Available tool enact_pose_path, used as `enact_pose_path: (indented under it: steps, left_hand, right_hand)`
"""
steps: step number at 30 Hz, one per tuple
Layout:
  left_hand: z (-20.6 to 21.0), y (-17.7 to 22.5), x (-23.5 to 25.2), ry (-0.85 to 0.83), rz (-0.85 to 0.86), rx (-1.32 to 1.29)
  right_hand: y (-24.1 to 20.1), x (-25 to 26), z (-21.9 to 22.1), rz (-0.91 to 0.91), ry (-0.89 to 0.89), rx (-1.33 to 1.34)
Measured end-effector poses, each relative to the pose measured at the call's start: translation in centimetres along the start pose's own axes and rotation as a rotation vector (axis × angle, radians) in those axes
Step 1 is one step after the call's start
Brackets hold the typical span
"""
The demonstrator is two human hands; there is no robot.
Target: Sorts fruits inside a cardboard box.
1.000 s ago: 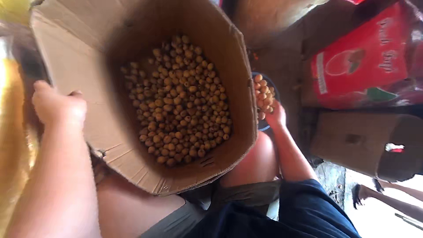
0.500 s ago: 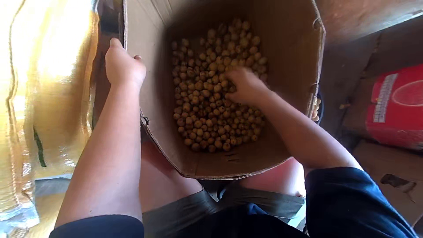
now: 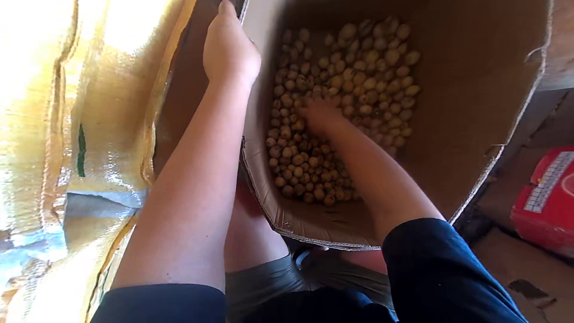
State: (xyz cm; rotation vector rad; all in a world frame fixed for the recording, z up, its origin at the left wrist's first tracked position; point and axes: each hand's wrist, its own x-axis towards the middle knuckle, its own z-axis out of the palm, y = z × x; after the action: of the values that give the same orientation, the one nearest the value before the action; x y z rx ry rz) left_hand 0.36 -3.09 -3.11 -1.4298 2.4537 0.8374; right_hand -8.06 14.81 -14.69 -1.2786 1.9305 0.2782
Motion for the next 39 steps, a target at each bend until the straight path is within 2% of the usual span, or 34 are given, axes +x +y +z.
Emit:
enact_pose_path:
  steps: [4,10,20,26,31,39]
  left_hand:
    - [-0.2,0.2,-0.3,-0.024,-0.012,0.009]
    - [-0.2,0.2,-0.3,-0.035,-0.006,0.027]
    - [-0.2,0.4,-0.3,-0.042,-0.009,0.013]
    - [-0.2,0.4,-0.3,-0.042,0.003,0.030]
    - [-0.2,0.4,-0.4,-0.048,0.011,0.043]
    - [-0.1,0.4,-0.4,-0.042,-0.002,0.061]
  right_hand:
    - [0.5,1.0,2.4,0.069,0.044,0.022]
    - [0.1,1.3,1.3,0.068,0.014,-0.016]
    - [1.3,2.3,-0.2,0.133,-0.078,0.179]
    - [0.0,1.8,-0.4,0.120,-0.125,0.013]
    - [1.3,2.0,0.0,0.023,-0.070,-0.017]
    - [2.0,2.5,0.5,-0.082,-0.057,-0.240]
